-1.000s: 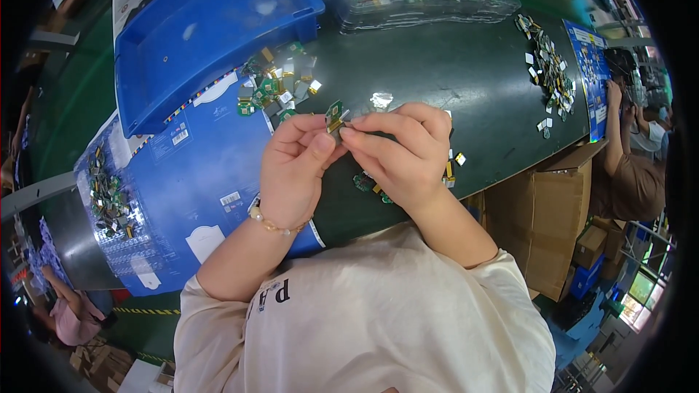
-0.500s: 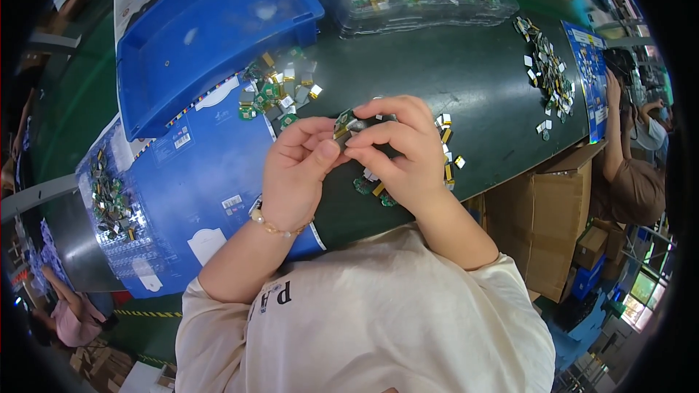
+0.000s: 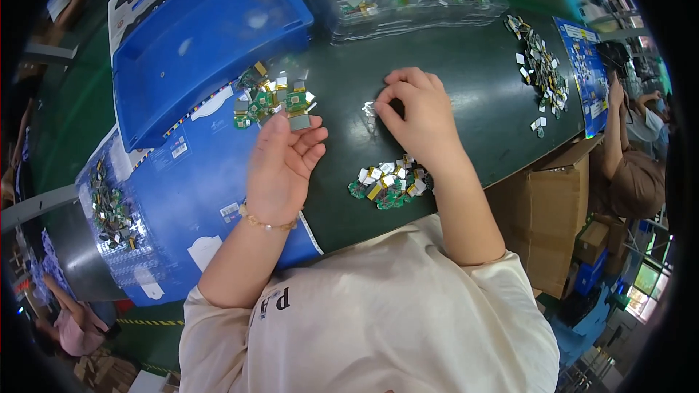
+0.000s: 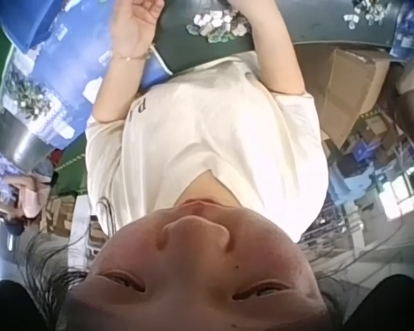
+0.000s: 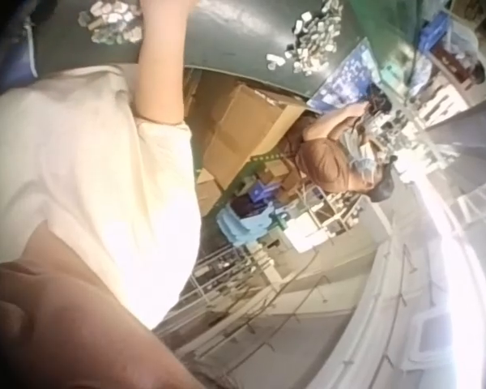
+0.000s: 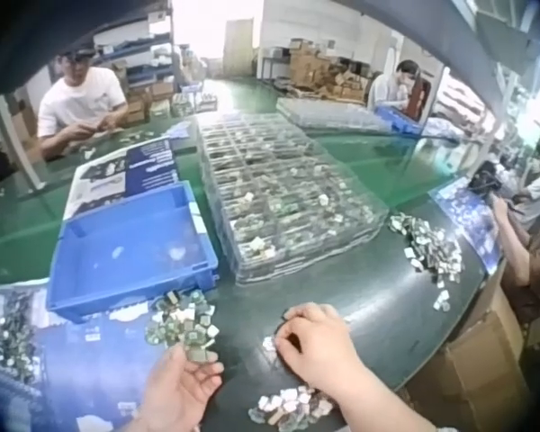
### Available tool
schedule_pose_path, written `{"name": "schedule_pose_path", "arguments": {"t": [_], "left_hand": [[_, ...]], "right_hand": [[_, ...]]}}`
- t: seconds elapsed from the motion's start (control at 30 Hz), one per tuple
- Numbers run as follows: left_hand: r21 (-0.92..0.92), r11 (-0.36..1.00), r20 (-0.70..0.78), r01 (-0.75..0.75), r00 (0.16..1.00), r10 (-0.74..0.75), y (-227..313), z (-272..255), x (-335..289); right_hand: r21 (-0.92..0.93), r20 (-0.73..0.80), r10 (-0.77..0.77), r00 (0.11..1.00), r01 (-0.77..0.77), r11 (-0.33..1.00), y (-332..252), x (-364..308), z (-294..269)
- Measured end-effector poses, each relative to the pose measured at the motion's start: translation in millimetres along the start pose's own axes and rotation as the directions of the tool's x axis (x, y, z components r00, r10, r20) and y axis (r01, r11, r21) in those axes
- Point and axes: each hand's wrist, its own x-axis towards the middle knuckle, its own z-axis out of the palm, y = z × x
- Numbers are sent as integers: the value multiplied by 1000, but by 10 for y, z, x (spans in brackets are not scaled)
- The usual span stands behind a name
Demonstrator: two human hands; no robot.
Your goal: Assembling small electronic components onto printed circuit boards.
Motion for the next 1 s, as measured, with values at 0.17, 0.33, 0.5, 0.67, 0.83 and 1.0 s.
{"name": "schedule_pose_path", "arguments": {"t": [0.17, 0.33, 0.5, 0.67, 0.83, 1.0], "left_hand": [[47, 999, -30, -13, 999, 15, -21, 44, 0], [162, 986, 53, 45, 997, -54, -8, -21, -24], [168, 984, -18, 50, 999, -47, 2, -23, -15], [-112, 993, -47, -45, 998, 40, 50, -112, 27], [-198, 980, 36, -36, 998, 44, 97, -12, 37], [-12, 1000, 83, 8, 997, -7, 27, -46, 28]], "right_hand": [[-68, 7, 39, 999, -38, 997, -42, 23, 7], [83, 40, -47, 998, 44, 996, -93, -22, -470], [-69, 270, 93, 958, -77, 995, 296, -280, -791], [-32, 257, 74, 964, -68, 997, 389, -453, -775], [-120, 134, -40, 990, 56, 991, 420, -427, -678], [-82, 80, -43, 996, 50, 995, 425, -377, -543]]}}
